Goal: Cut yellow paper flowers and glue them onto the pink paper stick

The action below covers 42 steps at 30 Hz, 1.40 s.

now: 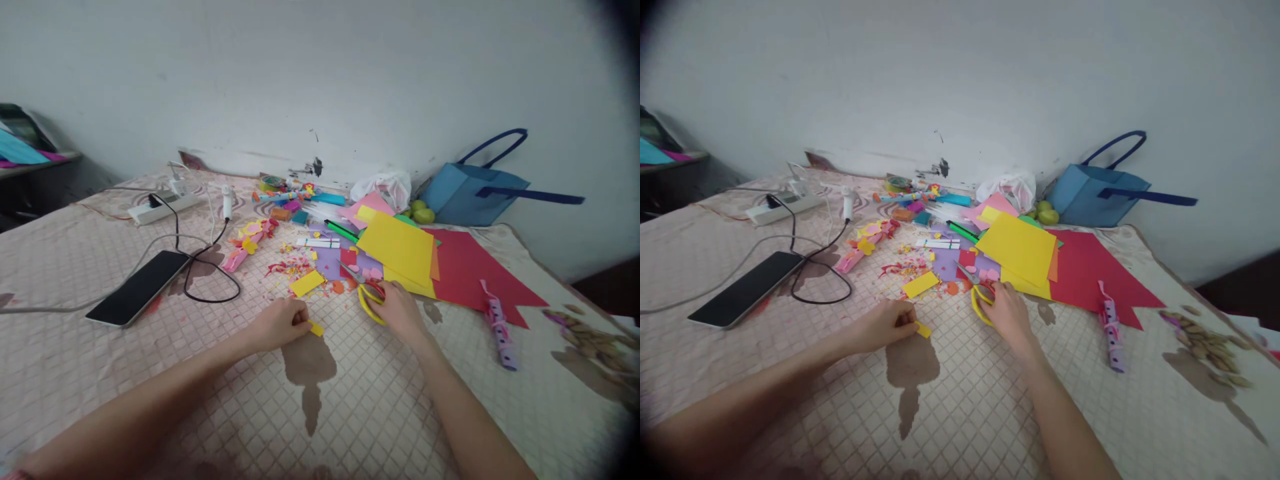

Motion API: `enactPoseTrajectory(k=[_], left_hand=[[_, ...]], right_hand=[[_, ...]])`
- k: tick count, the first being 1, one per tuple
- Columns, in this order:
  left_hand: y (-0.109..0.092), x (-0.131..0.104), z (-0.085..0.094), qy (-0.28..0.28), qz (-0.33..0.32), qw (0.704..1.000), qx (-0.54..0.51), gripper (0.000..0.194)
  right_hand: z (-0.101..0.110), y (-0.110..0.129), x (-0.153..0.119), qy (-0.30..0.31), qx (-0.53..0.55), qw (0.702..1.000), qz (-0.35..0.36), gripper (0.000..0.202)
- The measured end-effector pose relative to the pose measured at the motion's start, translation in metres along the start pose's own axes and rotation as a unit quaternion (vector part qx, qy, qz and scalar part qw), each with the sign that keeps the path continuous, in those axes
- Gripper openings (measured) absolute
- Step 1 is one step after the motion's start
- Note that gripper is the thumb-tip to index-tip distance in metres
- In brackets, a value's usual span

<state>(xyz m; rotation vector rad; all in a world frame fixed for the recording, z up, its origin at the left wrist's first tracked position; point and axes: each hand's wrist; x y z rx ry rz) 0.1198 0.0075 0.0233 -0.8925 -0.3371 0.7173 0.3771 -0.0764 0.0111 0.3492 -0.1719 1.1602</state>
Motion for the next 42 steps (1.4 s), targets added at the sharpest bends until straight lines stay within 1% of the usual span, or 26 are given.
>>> enactPoseTrajectory(k=[4,7,9,12,13,15,17,18,20,23,26,29,33,35,37,40,42], left_hand=[[0.001,0.002,0.006,0.006,-0.014,0.999,0.039,0.017],[0.001,0.005,0.009,0.012,-0.017,0.999,0.038,0.019],[0.002,0.006,0.010,0.008,-0.020,0.999,0.034,0.020],[0.003,0.006,0.010,0.010,-0.020,0.999,0.028,0.021],[0.003,0.006,0.010,0.012,-0.019,0.999,0.027,0.021],[0.004,0.006,0.009,0.014,-0.019,0.999,0.023,0.020],[0.004,0.007,0.009,0.017,-0.014,1.000,0.012,0.020],[0.003,0.007,0.009,0.021,-0.011,1.000,0.002,0.020],[0.001,0.007,0.008,0.028,-0.003,0.999,-0.024,0.021],[-0.003,0.006,0.007,0.027,0.003,0.998,-0.052,0.023],[-0.006,0.005,0.006,0.011,0.008,0.999,-0.050,0.025],[-0.004,0.005,0.005,0.005,0.002,0.999,-0.035,0.026],[0.003,0.008,0.009,-0.013,-0.007,0.999,-0.046,0.022],[0.006,0.010,0.015,-0.038,-0.008,0.998,-0.044,0.021],[0.008,0.013,0.023,-0.080,-0.009,0.997,-0.017,0.022],[0.007,0.015,0.031,-0.125,-0.004,0.992,0.034,0.031],[0.005,0.015,0.031,-0.150,-0.011,0.987,0.061,0.035]], right_hand=[[-0.003,-0.009,0.001,-0.012,0.012,1.000,0.016,0.035],[-0.001,-0.012,0.001,-0.020,0.021,0.999,0.024,0.030],[0.002,-0.012,0.002,-0.045,0.024,0.998,0.026,0.026],[0.006,-0.004,0.002,-0.098,0.079,0.992,0.032,0.021],[0.008,0.002,0.001,-0.108,0.116,0.987,0.036,0.018],[0.011,0.018,-0.003,-0.106,0.199,0.973,0.050,0.015],[0.013,0.037,-0.012,-0.071,0.280,0.955,0.066,0.016],[0.014,0.048,-0.017,-0.038,0.315,0.946,0.071,0.017],[0.013,0.065,-0.028,0.048,0.372,0.923,0.087,0.017],[0.007,0.081,-0.040,0.149,0.452,0.878,0.054,0.020],[-0.002,0.084,-0.043,0.199,0.505,0.840,0.003,0.017],[-0.008,0.081,-0.040,0.204,0.531,0.823,-0.013,0.019],[-0.010,0.076,-0.036,0.188,0.540,0.820,-0.022,0.020],[-0.010,0.075,-0.034,0.187,0.543,0.818,-0.028,0.020],[-0.010,0.075,-0.034,0.189,0.547,0.815,-0.031,0.021],[-0.011,0.074,-0.033,0.191,0.551,0.812,-0.035,0.022],[-0.012,0.074,-0.033,0.190,0.550,0.812,-0.035,0.021]])
Point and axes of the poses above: each hand's wrist, its own x-axis towards the middle knuckle, its own z-axis out of the back of the hand, y = z × x, and after that the axes turned 8 degrees about -y, right-handed
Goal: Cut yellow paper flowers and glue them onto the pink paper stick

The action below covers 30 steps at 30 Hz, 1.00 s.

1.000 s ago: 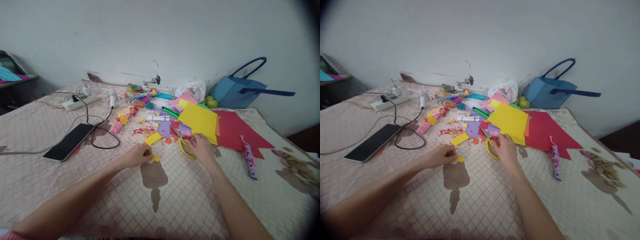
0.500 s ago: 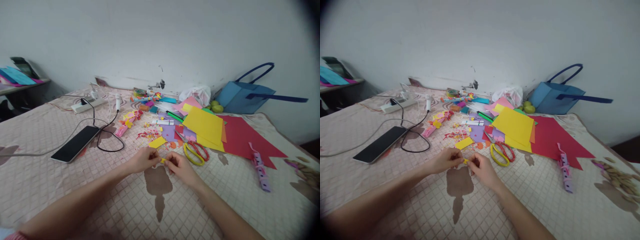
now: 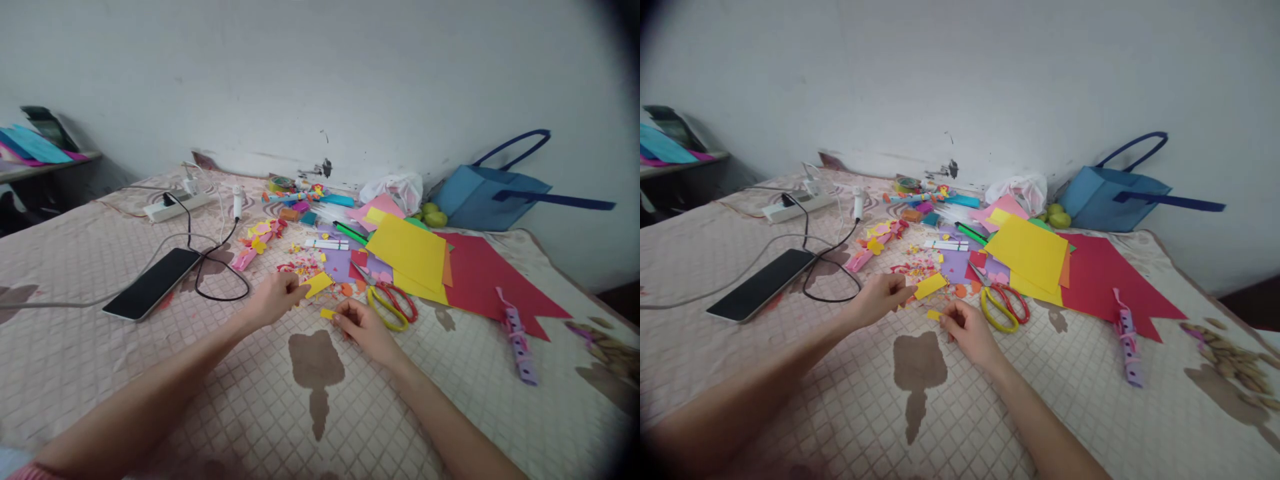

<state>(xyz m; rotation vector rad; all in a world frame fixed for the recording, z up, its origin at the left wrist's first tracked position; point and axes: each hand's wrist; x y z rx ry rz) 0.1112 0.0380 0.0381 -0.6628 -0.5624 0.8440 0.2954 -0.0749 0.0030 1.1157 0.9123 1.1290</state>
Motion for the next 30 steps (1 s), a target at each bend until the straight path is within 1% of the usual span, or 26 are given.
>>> enactPoseTrajectory(k=[2,3,6,8,12,14,15,16,17,20,21,22,24,26,28,30], left_hand=[[-0.003,-0.002,-0.003,-0.007,-0.017,1.000,-0.012,0.029],[-0.005,-0.004,-0.006,0.004,-0.025,0.999,-0.036,0.024],[-0.010,-0.011,-0.016,0.070,-0.038,0.989,-0.123,0.022],[-0.012,-0.015,-0.021,0.098,-0.034,0.984,-0.142,0.017],[-0.015,-0.018,-0.027,0.130,0.021,0.975,-0.181,0.013],[-0.014,-0.017,-0.027,0.160,0.052,0.963,-0.209,0.016],[-0.013,-0.016,-0.027,0.167,0.064,0.960,-0.217,0.019],[-0.011,-0.014,-0.027,0.157,0.070,0.960,-0.219,0.021],[-0.009,-0.013,-0.026,0.129,0.068,0.966,-0.215,0.023],[-0.002,-0.005,-0.019,-0.007,0.041,0.985,-0.169,0.030],[0.000,-0.002,-0.015,-0.037,0.041,0.987,-0.153,0.033],[0.002,0.000,-0.012,-0.050,0.042,0.989,-0.134,0.037],[0.003,0.005,-0.005,-0.055,0.051,0.991,-0.107,0.044],[0.004,0.007,-0.002,-0.063,0.046,0.994,-0.077,0.046],[0.006,0.009,-0.001,-0.082,0.022,0.996,-0.039,0.043],[0.008,0.009,-0.004,-0.092,-0.006,0.996,-0.011,0.036]], right_hand=[[0.000,0.000,0.000,0.000,-0.005,1.000,0.005,0.020],[0.000,0.000,-0.001,0.001,-0.008,1.000,0.010,0.019],[-0.001,0.001,-0.003,0.008,-0.013,1.000,0.024,0.015],[-0.002,0.003,-0.005,0.010,-0.009,1.000,0.024,0.013],[-0.004,0.006,-0.006,0.006,0.022,1.000,-0.006,0.016],[-0.004,0.007,-0.006,0.001,0.035,0.999,-0.023,0.019],[-0.003,0.007,-0.006,-0.003,0.038,0.999,-0.029,0.021],[-0.003,0.007,-0.005,-0.008,0.038,0.999,-0.033,0.022],[-0.002,0.007,-0.005,-0.011,0.037,0.999,-0.034,0.023],[0.000,0.007,-0.004,-0.008,0.026,0.999,-0.028,0.023],[0.000,0.007,-0.004,-0.001,0.021,0.999,-0.025,0.023],[0.000,0.006,-0.004,0.006,0.016,1.000,-0.021,0.023],[0.000,0.006,-0.004,0.018,0.009,1.000,-0.016,0.023],[0.000,0.007,-0.005,0.022,0.006,1.000,-0.016,0.023],[0.000,0.007,-0.005,0.026,0.003,0.999,-0.018,0.023],[0.000,0.007,-0.005,0.031,0.000,0.999,-0.017,0.023]])
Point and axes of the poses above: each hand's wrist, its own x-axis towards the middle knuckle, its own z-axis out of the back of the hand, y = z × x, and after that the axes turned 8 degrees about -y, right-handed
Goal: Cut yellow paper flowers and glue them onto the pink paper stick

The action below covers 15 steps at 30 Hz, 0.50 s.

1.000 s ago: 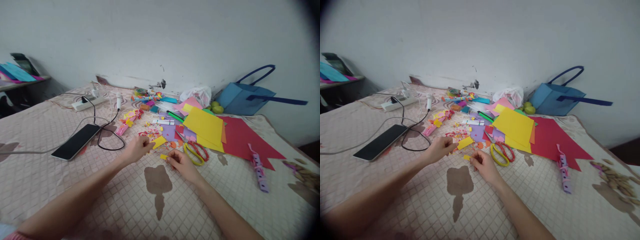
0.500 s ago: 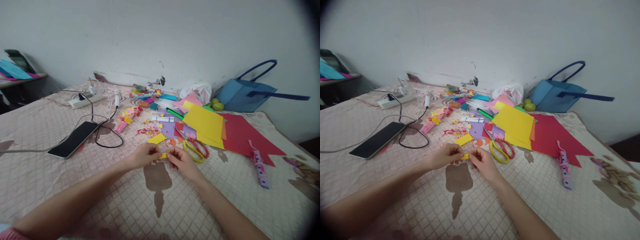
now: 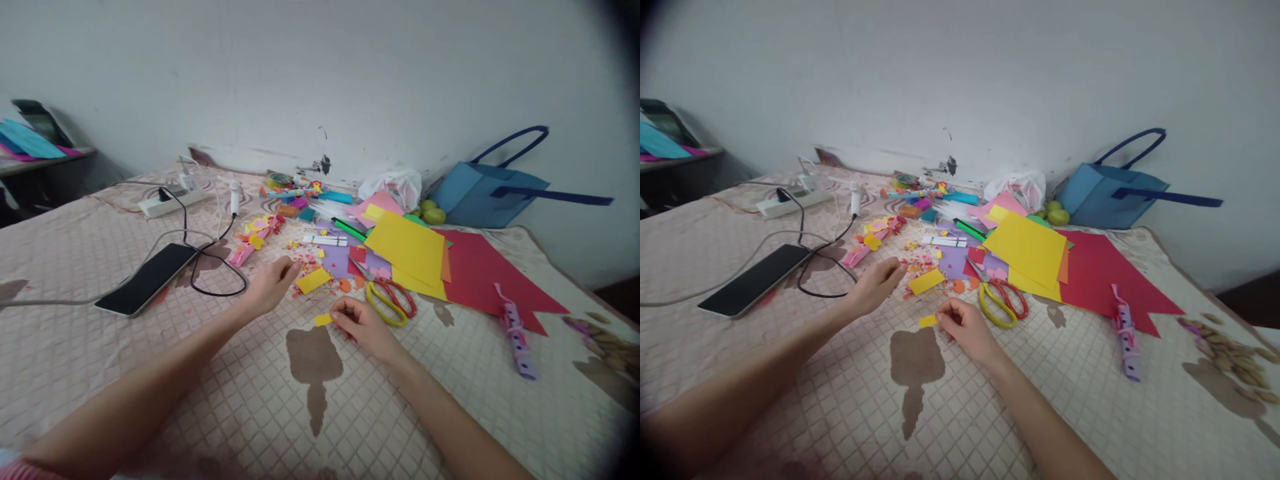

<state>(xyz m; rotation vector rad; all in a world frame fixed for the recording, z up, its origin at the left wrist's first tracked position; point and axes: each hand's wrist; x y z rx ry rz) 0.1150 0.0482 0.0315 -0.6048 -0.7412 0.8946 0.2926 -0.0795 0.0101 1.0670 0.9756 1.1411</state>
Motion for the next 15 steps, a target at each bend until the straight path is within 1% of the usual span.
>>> enactPoseTrajectory(k=[2,3,5,6,8,10,12,14,15], left_hand=[[0.002,-0.001,-0.003,0.010,-0.011,1.000,-0.006,0.028],[0.002,-0.002,-0.005,0.027,-0.007,0.999,-0.026,0.025],[0.001,-0.004,-0.008,0.079,0.020,0.992,-0.100,0.023],[-0.001,-0.006,-0.009,0.112,0.040,0.982,-0.146,0.023],[-0.005,-0.010,-0.011,0.173,0.083,0.953,-0.236,0.024],[-0.009,-0.013,-0.012,0.211,0.121,0.921,-0.305,0.026],[-0.012,-0.016,-0.012,0.228,0.148,0.897,-0.347,0.027],[-0.015,-0.019,-0.012,0.232,0.161,0.887,-0.365,0.028],[-0.016,-0.020,-0.012,0.233,0.161,0.886,-0.366,0.028]], right_hand=[[0.000,0.000,0.000,0.000,0.001,1.000,0.002,0.022],[0.000,0.000,0.000,0.000,0.002,1.000,0.003,0.021],[0.000,0.000,0.000,-0.003,0.003,1.000,0.003,0.019],[0.000,0.000,0.000,-0.004,0.003,1.000,0.003,0.018],[0.000,0.000,0.000,-0.001,-0.002,1.000,0.004,0.016],[0.000,0.000,0.000,-0.007,-0.027,1.000,0.015,0.015],[0.000,0.001,-0.001,-0.044,-0.072,0.995,0.045,0.015],[-0.001,0.003,-0.001,-0.092,-0.106,0.987,0.083,0.015],[-0.001,0.004,-0.002,-0.107,-0.111,0.983,0.097,0.015]])
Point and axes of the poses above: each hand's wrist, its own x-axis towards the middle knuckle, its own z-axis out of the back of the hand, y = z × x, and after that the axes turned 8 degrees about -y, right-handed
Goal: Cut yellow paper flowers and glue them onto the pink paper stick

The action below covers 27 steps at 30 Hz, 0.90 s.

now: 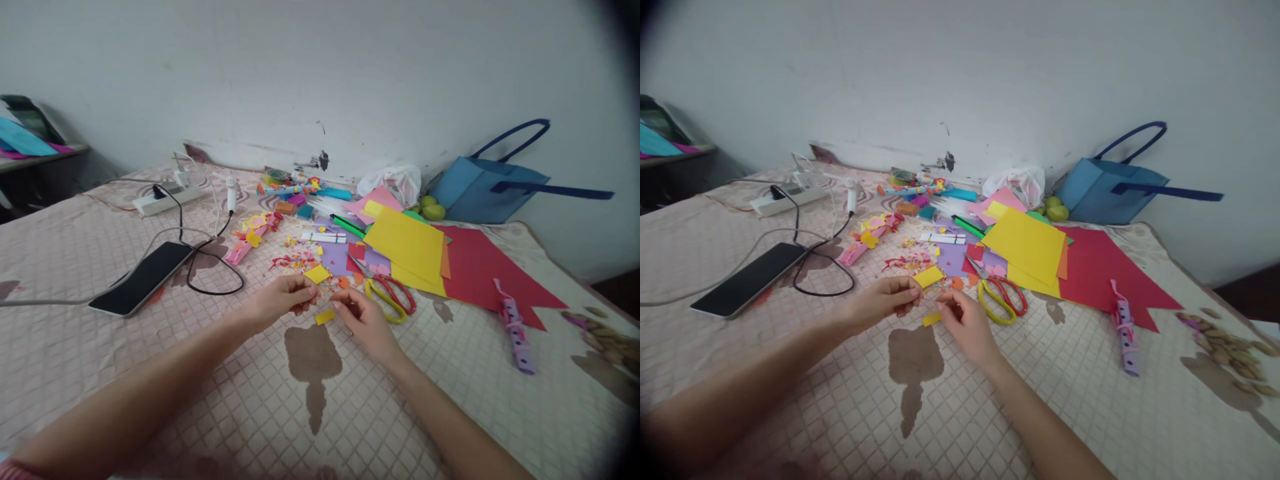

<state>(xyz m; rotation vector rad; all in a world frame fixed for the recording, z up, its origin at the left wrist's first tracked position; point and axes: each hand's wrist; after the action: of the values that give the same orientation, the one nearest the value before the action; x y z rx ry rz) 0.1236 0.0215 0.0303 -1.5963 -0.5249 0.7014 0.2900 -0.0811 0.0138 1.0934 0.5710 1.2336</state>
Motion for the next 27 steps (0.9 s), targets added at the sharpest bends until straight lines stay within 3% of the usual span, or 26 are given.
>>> enactPoseTrajectory(k=[5,9,15,18,20,23,27], left_hand=[[-0.004,-0.006,-0.009,0.004,-0.014,0.999,0.040,0.025],[-0.005,-0.012,-0.016,0.019,-0.028,0.994,0.107,0.022],[-0.006,-0.013,-0.018,0.048,-0.062,0.995,0.062,0.022],[-0.002,-0.009,-0.014,-0.002,-0.096,0.991,0.090,0.033],[0.000,-0.006,-0.010,-0.050,-0.102,0.983,0.147,0.025],[-0.001,-0.005,-0.005,-0.087,-0.108,0.962,0.237,0.015],[-0.003,0.000,0.008,-0.142,-0.158,0.913,0.349,0.014]], right_hand=[[-0.003,0.012,-0.005,0.008,0.005,0.999,0.033,0.017],[-0.005,0.016,-0.008,0.003,-0.069,0.992,0.110,0.018],[-0.003,0.016,-0.008,-0.068,-0.135,0.977,0.151,0.018],[0.001,0.015,-0.006,-0.110,-0.141,0.973,0.144,0.022],[0.004,0.013,-0.003,-0.115,-0.150,0.973,0.131,0.028],[0.007,0.007,0.001,-0.075,-0.162,0.977,0.116,0.030],[0.006,0.001,0.003,-0.025,-0.163,0.980,0.112,0.006]])
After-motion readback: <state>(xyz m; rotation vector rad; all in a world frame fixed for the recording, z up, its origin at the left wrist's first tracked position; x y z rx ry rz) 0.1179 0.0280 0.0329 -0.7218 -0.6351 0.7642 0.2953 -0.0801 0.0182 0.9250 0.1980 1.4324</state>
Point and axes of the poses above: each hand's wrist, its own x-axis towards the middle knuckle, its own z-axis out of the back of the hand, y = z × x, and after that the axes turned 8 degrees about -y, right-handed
